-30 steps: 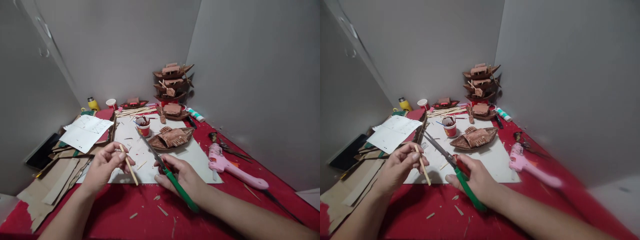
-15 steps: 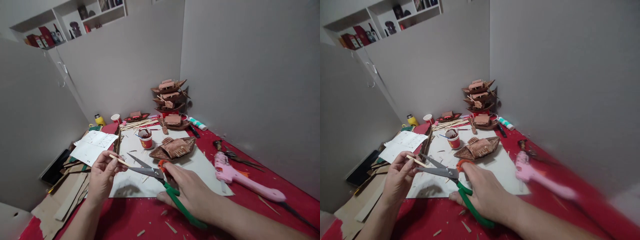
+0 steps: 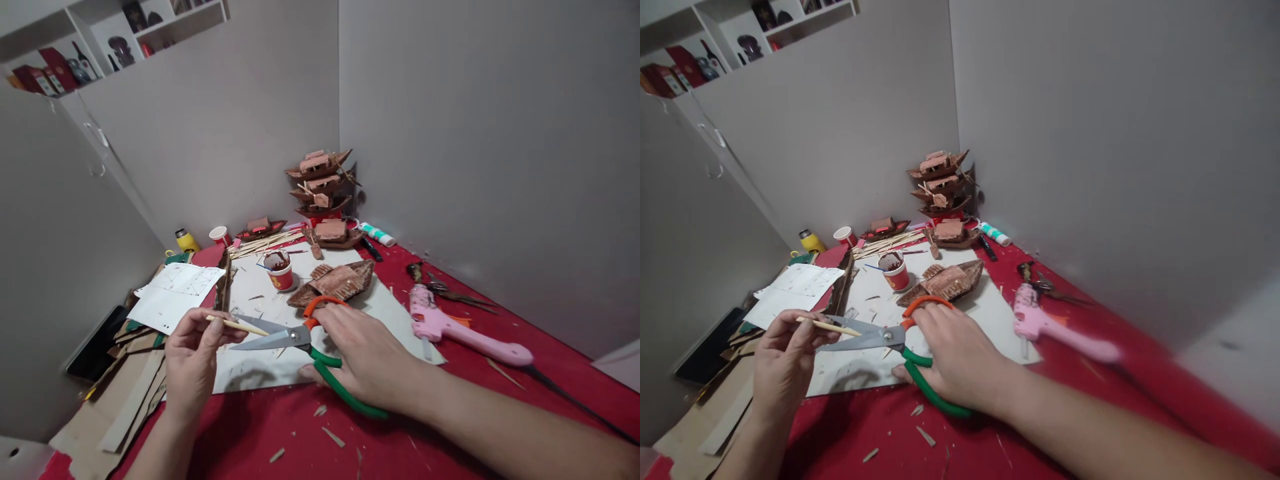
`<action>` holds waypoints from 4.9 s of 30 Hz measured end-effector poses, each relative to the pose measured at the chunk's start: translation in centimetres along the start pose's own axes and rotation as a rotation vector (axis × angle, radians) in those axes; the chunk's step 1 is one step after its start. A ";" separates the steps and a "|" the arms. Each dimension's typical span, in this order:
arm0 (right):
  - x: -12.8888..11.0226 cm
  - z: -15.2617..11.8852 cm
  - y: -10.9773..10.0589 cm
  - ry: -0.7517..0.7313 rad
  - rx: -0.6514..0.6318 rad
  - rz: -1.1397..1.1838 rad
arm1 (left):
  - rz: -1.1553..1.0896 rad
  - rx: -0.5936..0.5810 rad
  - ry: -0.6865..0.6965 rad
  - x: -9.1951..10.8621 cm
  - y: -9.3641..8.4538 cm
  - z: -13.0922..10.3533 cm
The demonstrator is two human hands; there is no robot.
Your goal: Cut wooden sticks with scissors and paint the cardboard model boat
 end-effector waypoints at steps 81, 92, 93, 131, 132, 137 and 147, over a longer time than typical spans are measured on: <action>0.3 0.0 0.6 0.071 -0.143 -0.023 | 0.075 0.085 0.056 -0.2 0.5 -0.3; 0.1 -0.1 0.5 0.080 -0.144 -0.013 | 0.100 0.117 0.079 0.0 0.6 -0.7; 0.1 -0.1 0.5 0.085 -0.146 -0.014 | 0.102 0.115 0.080 0.0 0.6 -0.7; 0.0 -0.5 0.8 0.089 -0.105 -0.009 | 0.114 0.260 0.086 0.1 0.5 -1.1; 0.0 -0.5 0.9 0.087 -0.102 -0.001 | 0.115 0.264 0.085 0.1 0.5 -1.1; 0.0 -0.5 1.0 0.078 -0.103 0.038 | 0.121 0.266 0.097 0.2 0.5 -1.1; 0.3 -0.5 1.7 0.142 -0.215 0.091 | 0.078 0.220 0.021 -0.2 0.2 -0.9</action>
Point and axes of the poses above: each hand's wrist, its own z-axis towards the middle knuckle, its own y-axis out of the palm, x = y × z, the point moved 3 cm from there along z, towards the middle knuckle, and after that the axes turned 3 degrees about -x, right-handed, at the moved point
